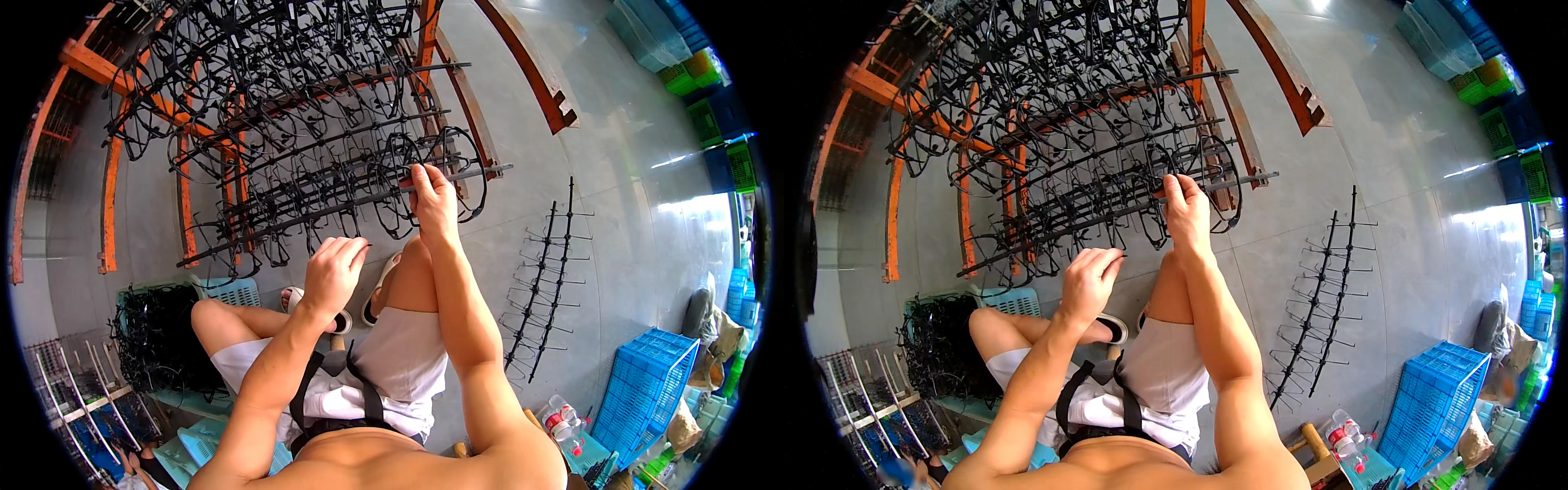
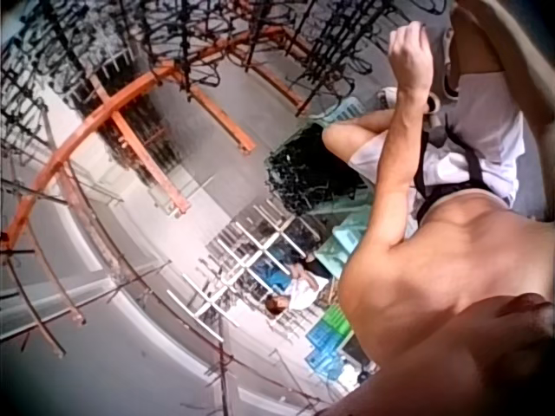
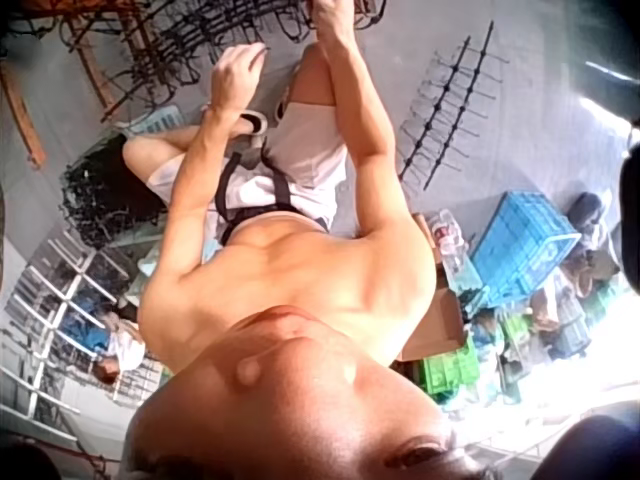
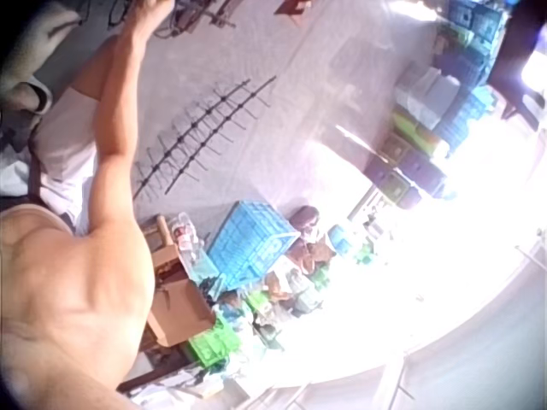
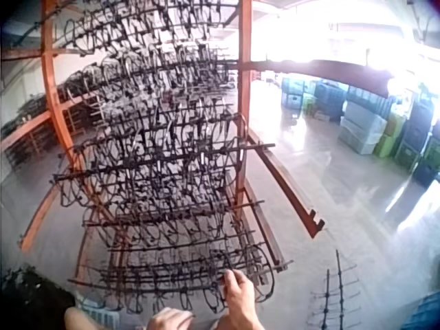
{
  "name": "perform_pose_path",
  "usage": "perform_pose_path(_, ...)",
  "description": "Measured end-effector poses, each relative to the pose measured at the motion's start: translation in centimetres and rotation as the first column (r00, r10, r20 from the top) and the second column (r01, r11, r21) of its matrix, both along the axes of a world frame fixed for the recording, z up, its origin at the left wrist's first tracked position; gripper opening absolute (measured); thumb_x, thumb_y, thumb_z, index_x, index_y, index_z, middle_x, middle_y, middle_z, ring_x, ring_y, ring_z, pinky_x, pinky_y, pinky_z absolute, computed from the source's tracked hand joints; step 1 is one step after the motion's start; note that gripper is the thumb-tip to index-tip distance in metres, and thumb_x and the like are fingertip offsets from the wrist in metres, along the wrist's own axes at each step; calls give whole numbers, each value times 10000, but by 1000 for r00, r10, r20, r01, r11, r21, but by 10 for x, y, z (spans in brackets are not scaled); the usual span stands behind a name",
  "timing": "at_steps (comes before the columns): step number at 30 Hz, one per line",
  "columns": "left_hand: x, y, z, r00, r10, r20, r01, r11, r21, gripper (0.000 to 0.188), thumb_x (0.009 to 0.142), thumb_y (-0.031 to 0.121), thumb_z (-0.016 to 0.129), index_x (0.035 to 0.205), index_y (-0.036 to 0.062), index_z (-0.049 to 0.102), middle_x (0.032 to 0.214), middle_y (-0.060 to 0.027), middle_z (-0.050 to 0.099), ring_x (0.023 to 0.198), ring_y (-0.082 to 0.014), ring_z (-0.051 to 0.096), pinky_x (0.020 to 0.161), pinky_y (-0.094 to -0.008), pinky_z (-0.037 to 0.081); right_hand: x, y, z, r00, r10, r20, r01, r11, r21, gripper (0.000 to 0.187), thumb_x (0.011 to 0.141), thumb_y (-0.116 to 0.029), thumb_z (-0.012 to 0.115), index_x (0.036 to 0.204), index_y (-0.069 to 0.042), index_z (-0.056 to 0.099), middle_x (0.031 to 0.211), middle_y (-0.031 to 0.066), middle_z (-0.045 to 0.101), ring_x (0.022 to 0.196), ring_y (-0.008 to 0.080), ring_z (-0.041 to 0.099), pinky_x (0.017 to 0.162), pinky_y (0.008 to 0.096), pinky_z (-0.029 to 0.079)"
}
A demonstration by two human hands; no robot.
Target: The person sits on the floor and repeatedly picks up black wire components from a green basket, then attaches them to a metal rack. The person handles the components one at a time, looping them onto horizontal bars of the rack.
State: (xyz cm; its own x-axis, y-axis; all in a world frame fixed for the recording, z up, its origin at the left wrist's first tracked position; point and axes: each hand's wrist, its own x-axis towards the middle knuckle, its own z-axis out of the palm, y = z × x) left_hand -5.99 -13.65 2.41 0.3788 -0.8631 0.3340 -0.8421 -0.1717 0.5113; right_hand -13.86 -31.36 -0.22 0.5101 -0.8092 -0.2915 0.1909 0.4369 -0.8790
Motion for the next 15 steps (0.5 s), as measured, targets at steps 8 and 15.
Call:
perform_pose_path(8,-1,-1,3,1000,10,-17,-9,1000,10,106,785,91,671,882,60,641,807,-59,643,751,-258,593,665,-349,498,-3,-1,-6,998,28,64,-29,1000,8,202,951,-229,545,985,-39,601,778,37,644,481,12,384,412,167,296)
perform_pose_path(15,1,0,1,1000,0,16,0,999,-32,112,782,87,678,885,56,648,813,-56,650,745,-245,594,663,-340,497,-11,7,0,983,22,184,-29,999,36,221,961,-214,525,1025,-17,601,800,23,642,539,13,385,477,167,305)
